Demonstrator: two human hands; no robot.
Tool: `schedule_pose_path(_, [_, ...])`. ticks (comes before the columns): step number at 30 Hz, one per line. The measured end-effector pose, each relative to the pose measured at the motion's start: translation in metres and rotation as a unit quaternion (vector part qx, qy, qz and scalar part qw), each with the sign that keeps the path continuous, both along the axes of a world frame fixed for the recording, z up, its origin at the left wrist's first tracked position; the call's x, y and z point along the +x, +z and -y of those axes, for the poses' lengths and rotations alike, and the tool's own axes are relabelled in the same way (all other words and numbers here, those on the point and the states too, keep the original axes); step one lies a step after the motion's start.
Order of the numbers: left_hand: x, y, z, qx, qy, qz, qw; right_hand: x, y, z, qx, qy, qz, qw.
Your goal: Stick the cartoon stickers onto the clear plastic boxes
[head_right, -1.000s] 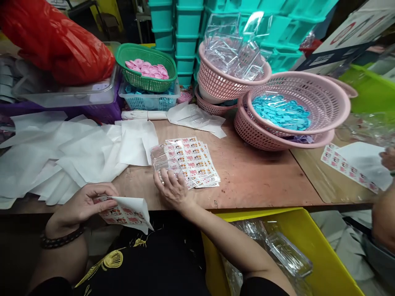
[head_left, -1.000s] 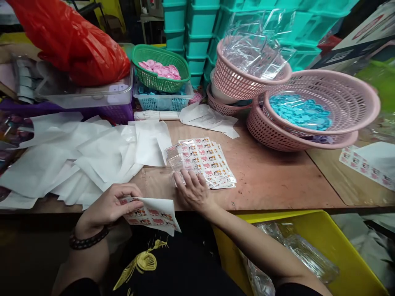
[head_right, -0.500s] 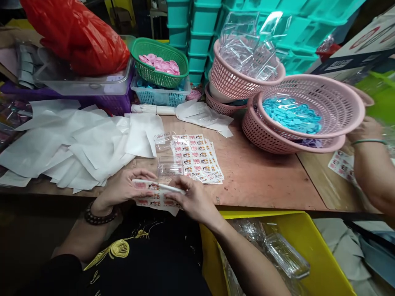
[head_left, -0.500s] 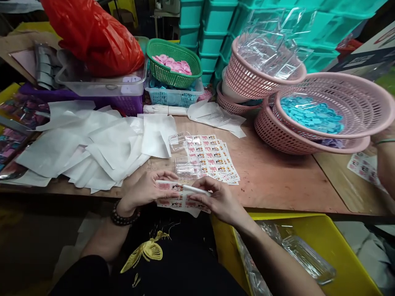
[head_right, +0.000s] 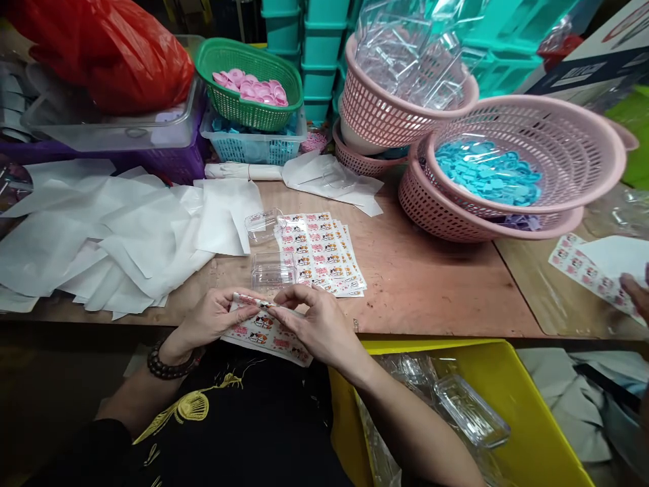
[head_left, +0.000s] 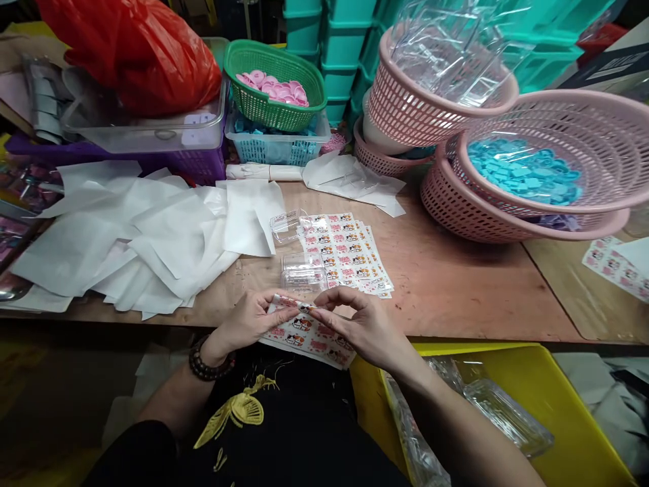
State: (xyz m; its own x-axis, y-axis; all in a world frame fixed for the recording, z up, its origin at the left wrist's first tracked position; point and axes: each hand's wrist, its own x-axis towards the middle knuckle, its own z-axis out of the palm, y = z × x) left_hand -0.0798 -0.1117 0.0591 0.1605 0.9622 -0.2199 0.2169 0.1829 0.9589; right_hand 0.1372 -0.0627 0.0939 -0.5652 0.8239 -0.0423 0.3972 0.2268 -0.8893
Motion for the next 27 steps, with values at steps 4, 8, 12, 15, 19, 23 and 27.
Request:
schedule_pose_path(4, [0.000, -0.013, 0.003, -0.035, 0.016, 0.015, 0.999, 0.003, -0.013, 0.004, 0.245, -0.016, -0.017, 0.969])
schedule_pose_path(8, [0.002, -0.020, 0.005, -0.138, -0.007, 0.150, 0.979, 0.007, -0.020, 0.005, 0.539, 0.057, 0.032, 0.840])
schedule_pose_path(12, [0.003, -0.017, 0.005, -0.168, -0.041, 0.171, 0.970, 0.007, -0.021, 0.002, 0.588, 0.083, 0.045, 0.803])
schedule_pose_path(15, [0.000, -0.013, 0.004, -0.167, -0.066, 0.124, 0.976, 0.006, -0.022, 0.000, 0.643, 0.093, -0.039, 0.759])
schedule_pose_path(19, [-0.006, -0.009, 0.002, -0.147, -0.097, 0.082, 0.981, 0.003, -0.017, -0.006, 0.687, 0.109, -0.059, 0.716])
schedule_pose_path(23, [-0.010, -0.010, -0.002, -0.123, -0.073, 0.067, 0.987, -0.009, 0.000, -0.009, 0.649, 0.195, 0.006, 0.736])
schedule_pose_path(27, [-0.014, -0.011, -0.004, -0.063, -0.092, -0.003, 0.994, -0.016, 0.020, -0.008, 0.528, 0.168, -0.007, 0.833])
